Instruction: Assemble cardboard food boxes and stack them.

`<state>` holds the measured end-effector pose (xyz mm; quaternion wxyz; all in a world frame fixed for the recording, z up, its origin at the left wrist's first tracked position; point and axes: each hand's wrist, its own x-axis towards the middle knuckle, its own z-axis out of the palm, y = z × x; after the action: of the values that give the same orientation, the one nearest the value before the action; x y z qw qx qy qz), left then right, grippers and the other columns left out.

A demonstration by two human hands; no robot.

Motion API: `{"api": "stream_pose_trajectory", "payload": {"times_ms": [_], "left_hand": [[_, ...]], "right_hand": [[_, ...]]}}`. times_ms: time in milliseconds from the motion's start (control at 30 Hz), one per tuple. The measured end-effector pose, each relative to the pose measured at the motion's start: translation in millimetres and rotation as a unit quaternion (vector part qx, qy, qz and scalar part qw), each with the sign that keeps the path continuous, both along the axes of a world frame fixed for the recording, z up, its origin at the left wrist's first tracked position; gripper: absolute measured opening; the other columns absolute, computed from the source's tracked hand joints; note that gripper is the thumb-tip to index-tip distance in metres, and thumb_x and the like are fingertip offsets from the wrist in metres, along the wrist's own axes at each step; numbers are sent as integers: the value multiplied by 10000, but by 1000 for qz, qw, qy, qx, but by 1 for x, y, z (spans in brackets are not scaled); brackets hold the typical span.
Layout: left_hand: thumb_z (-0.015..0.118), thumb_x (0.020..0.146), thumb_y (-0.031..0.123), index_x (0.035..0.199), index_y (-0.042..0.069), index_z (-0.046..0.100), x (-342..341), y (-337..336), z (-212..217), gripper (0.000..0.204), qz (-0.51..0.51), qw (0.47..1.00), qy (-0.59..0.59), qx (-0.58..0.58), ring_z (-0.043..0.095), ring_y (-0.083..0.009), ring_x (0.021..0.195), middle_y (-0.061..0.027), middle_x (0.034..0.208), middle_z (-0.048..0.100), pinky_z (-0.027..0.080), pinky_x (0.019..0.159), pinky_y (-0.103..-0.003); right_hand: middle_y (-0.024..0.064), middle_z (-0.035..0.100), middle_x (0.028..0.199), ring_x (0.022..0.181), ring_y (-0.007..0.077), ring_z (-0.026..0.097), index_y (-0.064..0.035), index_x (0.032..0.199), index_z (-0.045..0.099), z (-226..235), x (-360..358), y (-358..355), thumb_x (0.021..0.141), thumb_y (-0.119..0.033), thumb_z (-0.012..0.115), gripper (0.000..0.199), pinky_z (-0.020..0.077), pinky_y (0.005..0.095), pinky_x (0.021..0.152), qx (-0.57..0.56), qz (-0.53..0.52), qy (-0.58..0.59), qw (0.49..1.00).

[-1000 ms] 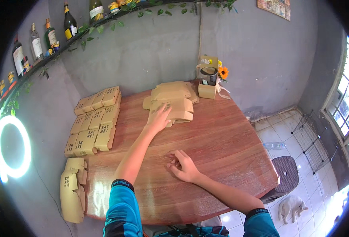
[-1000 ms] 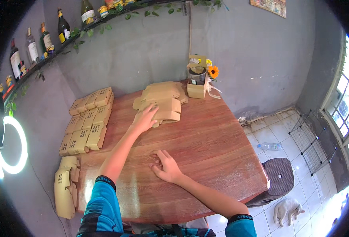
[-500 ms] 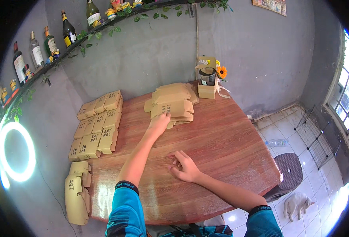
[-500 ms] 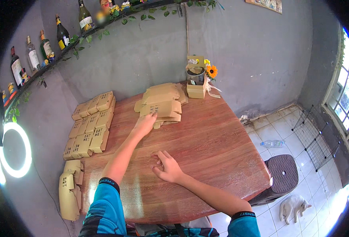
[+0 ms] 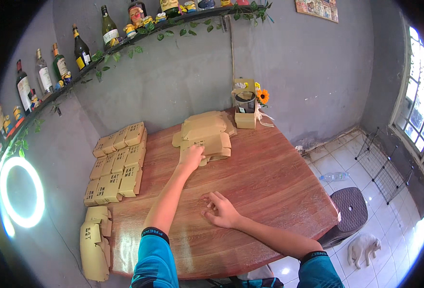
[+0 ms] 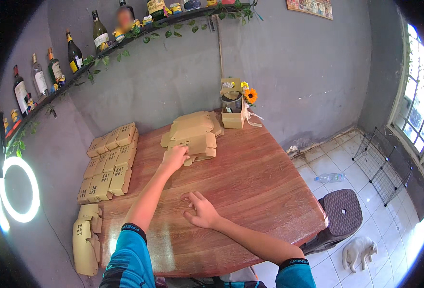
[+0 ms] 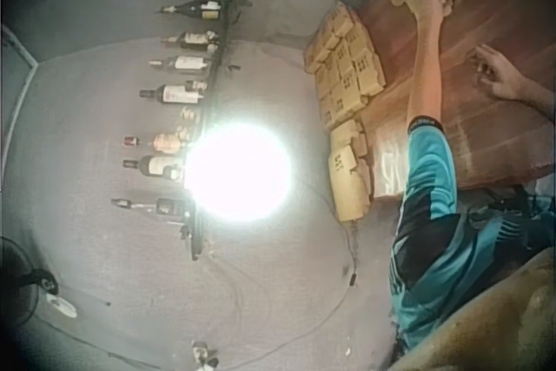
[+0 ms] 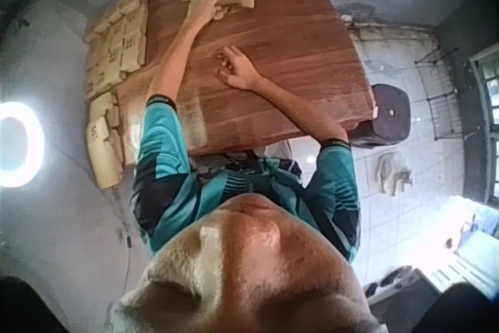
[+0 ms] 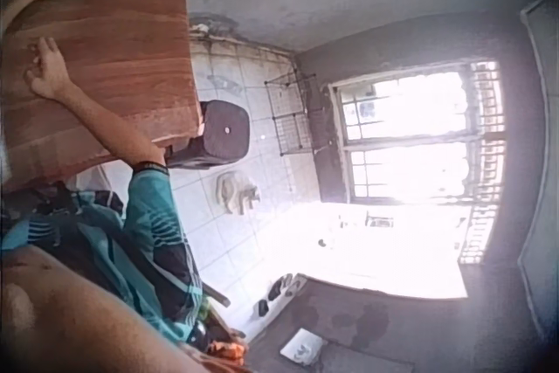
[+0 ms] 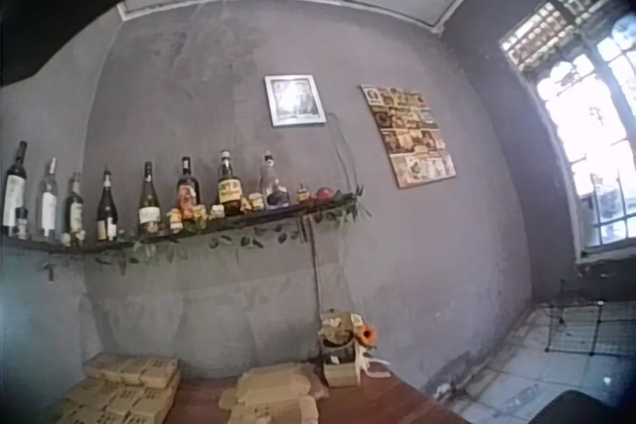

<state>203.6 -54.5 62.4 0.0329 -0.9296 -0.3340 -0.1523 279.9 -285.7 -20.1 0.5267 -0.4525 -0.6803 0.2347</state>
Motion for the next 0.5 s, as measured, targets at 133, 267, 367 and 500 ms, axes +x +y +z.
{"api": "stream_pose_trajectory", "payload": {"times_ms": [133,267,367,500], "left_hand": [[630,960,231,964,21,643,-2,2,9,210,44,995,-92,21,680,-388,863,-181,896,678,560,769,-477],[618,967,186,923,-10,610,-29,19,34,201,112,950,-246,155,678,-351,790,-193,822,656,548,737,-436],[623,959,109,916,-14,603,-63,23,45,131,133,895,-391,169,659,-294,753,-172,841,670,530,729,-393],[649,983,96,1045,-38,628,-112,7,40,149,48,729,-667,-150,594,-133,889,-26,996,667,486,787,-309]], "right_hand": [[151,560,1062,898,244,604,-42,1289,553,2,2,-1,854,-171,721,484,523,358,763,-12,-2,-4,1000],[145,559,1048,897,237,615,-45,1283,557,4,2,-1,851,-149,726,475,533,351,757,-4,-7,6,1000],[151,560,1071,895,234,615,-43,1288,536,8,0,-2,862,-150,727,479,537,338,751,-10,-13,15,1000],[172,532,1181,907,222,619,-42,1360,465,7,-3,-3,883,-129,727,551,540,309,723,-19,-27,69,997]]}}
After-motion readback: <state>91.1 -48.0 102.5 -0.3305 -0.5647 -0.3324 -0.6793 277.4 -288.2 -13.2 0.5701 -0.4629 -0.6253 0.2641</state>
